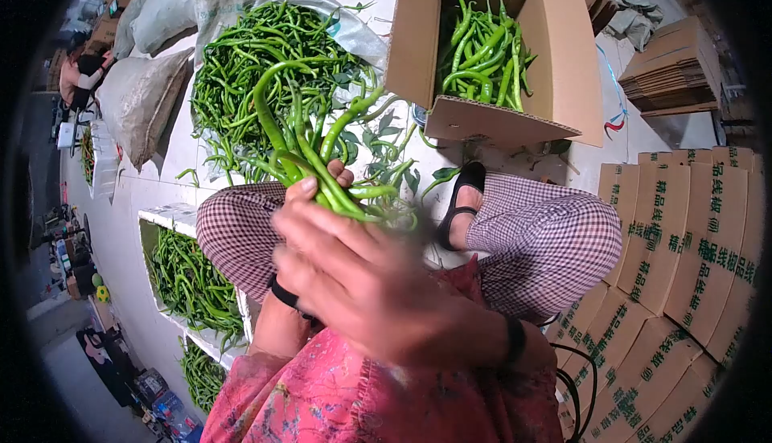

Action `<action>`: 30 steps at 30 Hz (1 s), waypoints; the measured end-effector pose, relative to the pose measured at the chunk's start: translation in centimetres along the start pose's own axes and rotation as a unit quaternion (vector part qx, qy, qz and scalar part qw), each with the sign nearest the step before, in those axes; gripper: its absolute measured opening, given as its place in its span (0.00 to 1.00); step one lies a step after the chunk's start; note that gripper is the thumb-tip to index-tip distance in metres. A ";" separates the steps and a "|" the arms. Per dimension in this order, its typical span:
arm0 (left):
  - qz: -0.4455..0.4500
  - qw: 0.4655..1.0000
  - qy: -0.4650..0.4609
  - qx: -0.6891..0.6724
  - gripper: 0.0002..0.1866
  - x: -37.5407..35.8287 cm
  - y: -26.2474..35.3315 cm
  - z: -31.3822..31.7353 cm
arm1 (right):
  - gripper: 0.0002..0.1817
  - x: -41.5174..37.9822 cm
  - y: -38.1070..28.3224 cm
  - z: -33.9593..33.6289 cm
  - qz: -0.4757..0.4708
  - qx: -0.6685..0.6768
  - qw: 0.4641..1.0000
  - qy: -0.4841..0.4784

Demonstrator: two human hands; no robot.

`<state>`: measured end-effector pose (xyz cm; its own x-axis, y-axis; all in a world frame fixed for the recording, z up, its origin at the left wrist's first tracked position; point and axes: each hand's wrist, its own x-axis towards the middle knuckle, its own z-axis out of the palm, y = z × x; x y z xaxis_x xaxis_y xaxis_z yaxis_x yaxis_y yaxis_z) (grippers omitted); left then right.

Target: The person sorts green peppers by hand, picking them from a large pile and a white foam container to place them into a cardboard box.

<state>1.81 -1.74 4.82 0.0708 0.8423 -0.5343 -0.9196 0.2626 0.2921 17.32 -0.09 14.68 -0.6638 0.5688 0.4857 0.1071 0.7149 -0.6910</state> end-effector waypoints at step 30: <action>0.034 0.997 -0.063 0.035 0.29 0.3 0.3 -0.9 | 0.16 2.7 10.3 3.8 0.384 0.426 0.817 0.055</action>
<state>1.20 -1.80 4.07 0.0620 0.9108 -0.4083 -0.8954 0.2315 0.3804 13.85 7.27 6.80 -0.5670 0.7838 -0.2534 -0.1253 -0.3861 -0.9139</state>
